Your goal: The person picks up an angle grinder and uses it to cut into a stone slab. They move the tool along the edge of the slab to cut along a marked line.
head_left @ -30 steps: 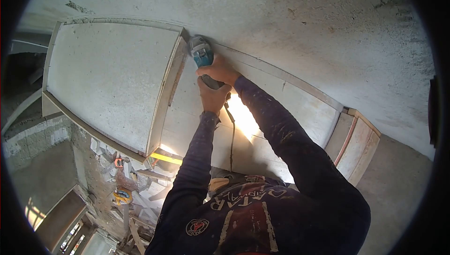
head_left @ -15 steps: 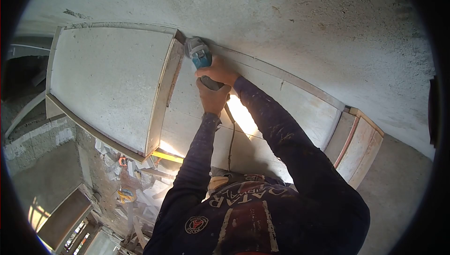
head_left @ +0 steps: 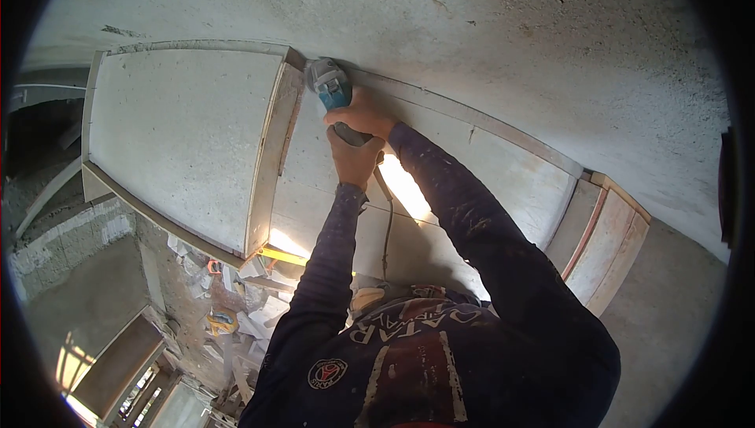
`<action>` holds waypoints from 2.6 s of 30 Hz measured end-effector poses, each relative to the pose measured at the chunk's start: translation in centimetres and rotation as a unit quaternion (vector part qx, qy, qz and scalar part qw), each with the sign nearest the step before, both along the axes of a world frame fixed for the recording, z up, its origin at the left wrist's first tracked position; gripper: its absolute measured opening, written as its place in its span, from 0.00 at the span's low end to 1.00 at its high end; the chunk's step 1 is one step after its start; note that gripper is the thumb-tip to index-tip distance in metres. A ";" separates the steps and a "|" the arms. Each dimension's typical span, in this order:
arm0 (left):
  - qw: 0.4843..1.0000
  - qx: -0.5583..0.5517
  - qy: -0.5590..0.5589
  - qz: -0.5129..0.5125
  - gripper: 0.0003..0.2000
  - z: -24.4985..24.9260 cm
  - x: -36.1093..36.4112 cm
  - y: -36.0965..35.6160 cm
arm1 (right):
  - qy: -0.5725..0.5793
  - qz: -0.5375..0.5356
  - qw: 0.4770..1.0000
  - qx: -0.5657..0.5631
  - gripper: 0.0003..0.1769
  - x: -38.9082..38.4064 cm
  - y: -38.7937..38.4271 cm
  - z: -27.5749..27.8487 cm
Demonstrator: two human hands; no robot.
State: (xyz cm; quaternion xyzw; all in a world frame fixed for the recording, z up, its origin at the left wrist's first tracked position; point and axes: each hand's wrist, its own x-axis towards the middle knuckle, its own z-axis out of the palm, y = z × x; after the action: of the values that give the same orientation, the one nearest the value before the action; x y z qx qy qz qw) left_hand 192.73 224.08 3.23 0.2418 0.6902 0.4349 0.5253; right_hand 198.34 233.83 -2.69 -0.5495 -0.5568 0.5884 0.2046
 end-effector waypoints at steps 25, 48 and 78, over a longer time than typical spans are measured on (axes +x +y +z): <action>0.999 -0.025 0.023 0.000 0.37 1.6 4.0 -1.0 | -0.049 -0.006 0.999 0.006 0.41 3.8 -1.4 1.8; 1.000 -0.007 0.018 0.004 0.41 1.6 7.9 -2.6 | -0.009 0.032 0.999 -0.032 0.51 8.4 -2.6 3.0; 0.996 0.037 0.079 0.034 0.41 -1.1 10.7 -2.7 | -0.074 0.076 0.994 -0.001 0.41 11.1 -2.0 6.0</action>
State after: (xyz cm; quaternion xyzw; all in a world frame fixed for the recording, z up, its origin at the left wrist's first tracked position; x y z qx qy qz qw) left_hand 203.38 221.41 2.10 0.2716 0.7206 0.4572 0.4449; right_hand 209.45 231.87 3.30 -0.5480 -0.6099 0.5604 0.1165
